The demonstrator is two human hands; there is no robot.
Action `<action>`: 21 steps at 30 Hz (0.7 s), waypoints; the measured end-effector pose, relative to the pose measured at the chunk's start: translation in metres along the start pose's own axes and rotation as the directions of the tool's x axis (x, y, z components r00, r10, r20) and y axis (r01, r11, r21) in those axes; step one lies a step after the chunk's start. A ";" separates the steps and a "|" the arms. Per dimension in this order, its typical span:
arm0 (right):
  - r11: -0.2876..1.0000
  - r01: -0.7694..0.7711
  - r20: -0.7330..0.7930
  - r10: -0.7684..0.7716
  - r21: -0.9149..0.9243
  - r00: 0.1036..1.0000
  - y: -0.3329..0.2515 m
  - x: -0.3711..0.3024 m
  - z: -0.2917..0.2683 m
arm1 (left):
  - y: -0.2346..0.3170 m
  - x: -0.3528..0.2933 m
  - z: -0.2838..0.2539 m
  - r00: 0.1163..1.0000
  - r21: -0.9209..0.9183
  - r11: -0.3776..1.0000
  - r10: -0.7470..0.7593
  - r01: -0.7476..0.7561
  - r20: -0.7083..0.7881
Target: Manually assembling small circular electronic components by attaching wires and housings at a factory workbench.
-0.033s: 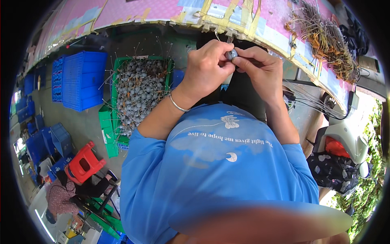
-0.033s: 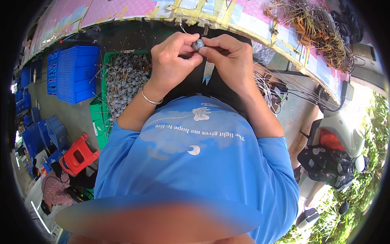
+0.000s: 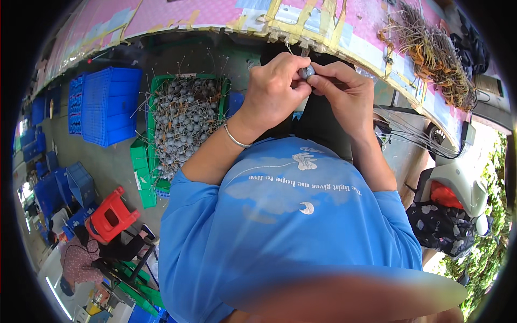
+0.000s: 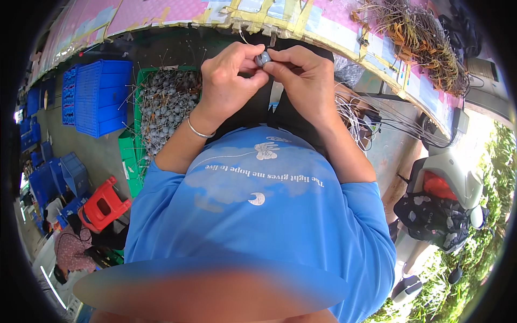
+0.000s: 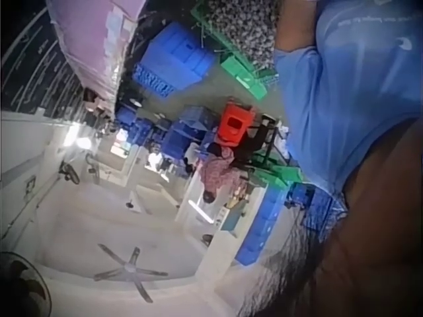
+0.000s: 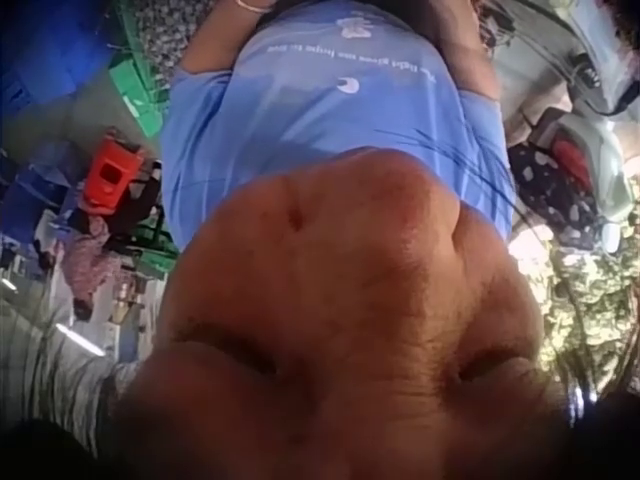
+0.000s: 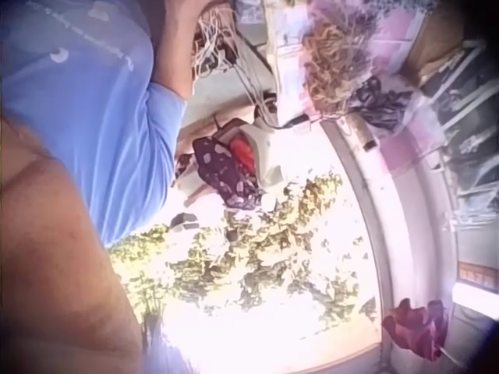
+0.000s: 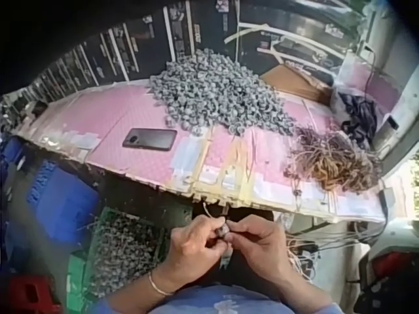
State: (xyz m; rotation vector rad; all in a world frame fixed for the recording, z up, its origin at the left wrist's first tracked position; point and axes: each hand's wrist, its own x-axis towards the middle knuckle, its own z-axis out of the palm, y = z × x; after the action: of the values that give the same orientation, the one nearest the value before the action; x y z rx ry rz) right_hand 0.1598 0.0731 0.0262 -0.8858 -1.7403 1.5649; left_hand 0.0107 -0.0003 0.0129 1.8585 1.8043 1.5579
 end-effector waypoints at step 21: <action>0.649 -0.177 0.166 0.079 0.740 0.983 0.035 0.014 0.004 | 0.007 0.003 0.015 0.935 -0.530 0.772 -0.320 0.352 0.155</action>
State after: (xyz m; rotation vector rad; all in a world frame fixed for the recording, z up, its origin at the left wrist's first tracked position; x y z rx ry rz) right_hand 0.1515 0.0846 -0.0082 -0.4840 -0.9041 2.2175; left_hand 0.0252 0.0077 0.0124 1.2183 1.3563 1.6324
